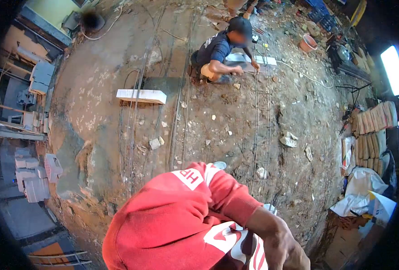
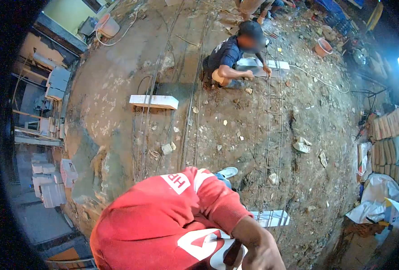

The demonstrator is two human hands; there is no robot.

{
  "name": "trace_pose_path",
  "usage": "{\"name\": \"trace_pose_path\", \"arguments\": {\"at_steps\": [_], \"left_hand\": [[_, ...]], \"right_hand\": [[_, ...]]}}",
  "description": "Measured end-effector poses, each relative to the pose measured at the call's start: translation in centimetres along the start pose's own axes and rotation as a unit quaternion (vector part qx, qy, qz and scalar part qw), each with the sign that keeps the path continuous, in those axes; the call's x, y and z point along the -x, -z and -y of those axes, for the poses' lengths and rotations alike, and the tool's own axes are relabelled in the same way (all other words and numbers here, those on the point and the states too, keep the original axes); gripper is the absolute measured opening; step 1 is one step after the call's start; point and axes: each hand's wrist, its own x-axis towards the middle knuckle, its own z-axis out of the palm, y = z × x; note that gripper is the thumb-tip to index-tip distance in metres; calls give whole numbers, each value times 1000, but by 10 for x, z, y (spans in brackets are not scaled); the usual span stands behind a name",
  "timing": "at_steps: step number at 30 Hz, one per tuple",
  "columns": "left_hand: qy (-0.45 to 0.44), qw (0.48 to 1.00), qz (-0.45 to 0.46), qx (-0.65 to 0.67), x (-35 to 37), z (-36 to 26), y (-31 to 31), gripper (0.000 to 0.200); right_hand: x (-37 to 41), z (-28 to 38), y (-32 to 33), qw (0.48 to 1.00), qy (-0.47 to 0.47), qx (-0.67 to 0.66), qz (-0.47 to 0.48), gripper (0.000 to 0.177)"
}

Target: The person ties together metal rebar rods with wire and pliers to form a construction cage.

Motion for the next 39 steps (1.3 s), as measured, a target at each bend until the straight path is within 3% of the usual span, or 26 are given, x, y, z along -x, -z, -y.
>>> {"name": "trace_pose_path", "arguments": {"at_steps": [6,15,24,27,29,30,31,33,36,38,39], "left_hand": [[-59,996,47,-40,-22,0,6,26],[-121,987,37,-104,-34,-4,13,22],[-224,949,-10,-223,21,-41,14,19],[-272,923,-33,-269,61,-62,13,18],[-306,904,-47,-293,89,-76,10,18],[-313,899,-63,-298,110,-84,9,17],[-319,894,-83,-302,128,-92,9,17],[-304,895,-146,-291,176,-108,13,16],[-260,873,-323,-258,265,-144,19,15],[-237,787,-480,-307,334,-161,34,20],[-200,739,-552,-329,373,-167,40,23]], "right_hand": [[-19,-37,8,997,-62,32,37,16],[-61,-90,25,981,-118,85,129,17],[-136,-111,-3,949,-78,158,263,18],[-171,-79,-41,938,-20,158,308,16],[-182,-15,-96,935,32,117,334,15],[-173,30,-126,931,63,98,347,18],[-156,75,-156,941,-69,33,331,19],[-153,103,-210,926,-47,58,371,21],[-142,129,-287,888,-27,113,446,23],[-144,119,-336,861,-2,161,482,24],[-143,117,-361,852,55,174,490,25]]}}
